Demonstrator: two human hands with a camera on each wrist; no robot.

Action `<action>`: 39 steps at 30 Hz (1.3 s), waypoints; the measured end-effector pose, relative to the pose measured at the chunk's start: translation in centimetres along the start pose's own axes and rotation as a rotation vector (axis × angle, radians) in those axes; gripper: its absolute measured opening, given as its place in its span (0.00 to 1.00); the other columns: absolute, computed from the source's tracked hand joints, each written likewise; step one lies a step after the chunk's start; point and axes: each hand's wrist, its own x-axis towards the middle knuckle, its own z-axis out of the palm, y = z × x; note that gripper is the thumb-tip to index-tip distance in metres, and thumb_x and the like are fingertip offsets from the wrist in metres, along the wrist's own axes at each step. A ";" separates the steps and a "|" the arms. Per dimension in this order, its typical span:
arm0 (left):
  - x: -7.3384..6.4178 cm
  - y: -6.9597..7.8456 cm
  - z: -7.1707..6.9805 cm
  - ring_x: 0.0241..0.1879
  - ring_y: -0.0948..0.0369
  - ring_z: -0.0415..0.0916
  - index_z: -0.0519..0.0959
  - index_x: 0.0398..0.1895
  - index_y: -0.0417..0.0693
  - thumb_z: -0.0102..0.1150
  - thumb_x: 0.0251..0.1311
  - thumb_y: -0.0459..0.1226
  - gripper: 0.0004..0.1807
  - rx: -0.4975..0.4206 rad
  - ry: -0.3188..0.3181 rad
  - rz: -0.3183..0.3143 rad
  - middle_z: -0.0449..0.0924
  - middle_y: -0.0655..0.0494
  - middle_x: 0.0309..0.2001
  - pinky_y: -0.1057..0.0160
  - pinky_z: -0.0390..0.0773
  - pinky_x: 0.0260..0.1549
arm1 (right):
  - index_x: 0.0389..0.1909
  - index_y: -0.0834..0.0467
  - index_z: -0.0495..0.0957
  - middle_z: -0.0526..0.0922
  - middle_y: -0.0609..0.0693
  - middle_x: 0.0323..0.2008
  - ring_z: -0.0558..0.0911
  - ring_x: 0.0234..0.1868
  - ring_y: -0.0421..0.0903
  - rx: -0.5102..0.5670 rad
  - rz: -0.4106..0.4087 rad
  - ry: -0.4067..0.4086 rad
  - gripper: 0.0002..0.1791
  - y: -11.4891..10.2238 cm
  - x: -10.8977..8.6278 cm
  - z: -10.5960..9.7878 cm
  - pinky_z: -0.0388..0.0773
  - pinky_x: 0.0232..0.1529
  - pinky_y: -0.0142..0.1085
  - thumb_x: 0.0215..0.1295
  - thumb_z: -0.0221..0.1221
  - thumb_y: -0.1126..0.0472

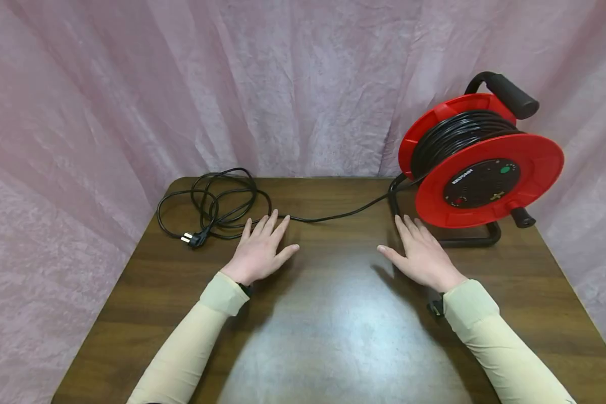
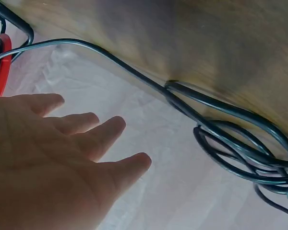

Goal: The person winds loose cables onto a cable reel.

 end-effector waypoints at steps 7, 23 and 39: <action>0.9 1.6 -1.2 0.78 0.46 0.50 0.53 0.83 0.55 0.40 0.75 0.64 0.41 -0.048 0.007 0.156 0.46 0.47 0.82 0.39 0.44 0.75 | 0.70 0.59 0.74 0.76 0.57 0.67 0.76 0.63 0.60 -0.048 -0.328 0.349 0.35 -2.4 -3.2 -4.1 0.70 0.62 0.57 0.71 0.58 0.40; 8.1 8.8 -4.4 0.76 0.57 0.57 0.58 0.81 0.52 0.47 0.78 0.53 0.34 -0.227 -0.020 0.370 0.59 0.52 0.78 0.55 0.59 0.73 | 0.74 0.69 0.62 0.58 0.68 0.76 0.53 0.77 0.64 -0.056 0.133 0.637 0.37 1.3 -0.3 -26.5 0.46 0.75 0.62 0.74 0.46 0.48; 12.2 11.8 -1.7 0.72 0.60 0.65 0.59 0.81 0.52 0.43 0.82 0.43 0.28 -0.277 -0.070 0.260 0.66 0.56 0.74 0.63 0.62 0.70 | 0.79 0.70 0.33 0.55 0.80 0.71 0.67 0.62 0.76 0.069 0.340 0.052 0.50 2.0 5.9 -29.7 0.59 0.60 0.76 0.77 0.38 0.37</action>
